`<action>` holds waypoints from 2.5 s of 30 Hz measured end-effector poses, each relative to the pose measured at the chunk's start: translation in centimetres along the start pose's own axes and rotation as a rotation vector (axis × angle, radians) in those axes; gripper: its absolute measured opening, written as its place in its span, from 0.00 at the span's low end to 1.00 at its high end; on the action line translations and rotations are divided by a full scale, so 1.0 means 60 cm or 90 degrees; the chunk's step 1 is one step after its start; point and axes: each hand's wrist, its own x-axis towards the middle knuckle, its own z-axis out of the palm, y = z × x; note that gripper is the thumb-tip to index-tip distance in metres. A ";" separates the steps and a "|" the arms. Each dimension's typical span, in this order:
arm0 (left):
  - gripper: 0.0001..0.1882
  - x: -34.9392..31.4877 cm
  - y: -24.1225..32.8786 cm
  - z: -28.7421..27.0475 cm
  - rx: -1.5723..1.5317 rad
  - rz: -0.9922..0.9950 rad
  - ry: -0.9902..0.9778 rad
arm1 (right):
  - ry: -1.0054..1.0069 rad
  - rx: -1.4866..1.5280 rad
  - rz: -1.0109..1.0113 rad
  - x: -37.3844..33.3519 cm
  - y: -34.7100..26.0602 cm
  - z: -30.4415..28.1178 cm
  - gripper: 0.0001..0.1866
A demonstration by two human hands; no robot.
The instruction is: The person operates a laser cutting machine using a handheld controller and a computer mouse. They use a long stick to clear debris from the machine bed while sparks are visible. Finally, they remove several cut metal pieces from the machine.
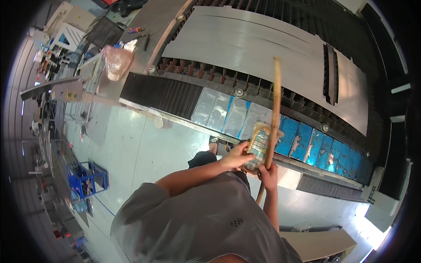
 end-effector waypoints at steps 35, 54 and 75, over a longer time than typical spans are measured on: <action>0.27 -0.673 -0.052 -0.940 -0.522 0.097 0.663 | -0.777 -0.496 0.082 0.136 0.012 1.290 0.15; 0.25 -0.829 0.065 -1.759 -0.416 0.188 0.525 | -0.575 -0.458 -0.001 0.197 -0.096 2.066 0.16; 0.28 -0.606 0.360 -2.347 -0.039 -0.057 0.087 | -0.154 -0.193 -0.149 0.449 -0.127 2.373 0.30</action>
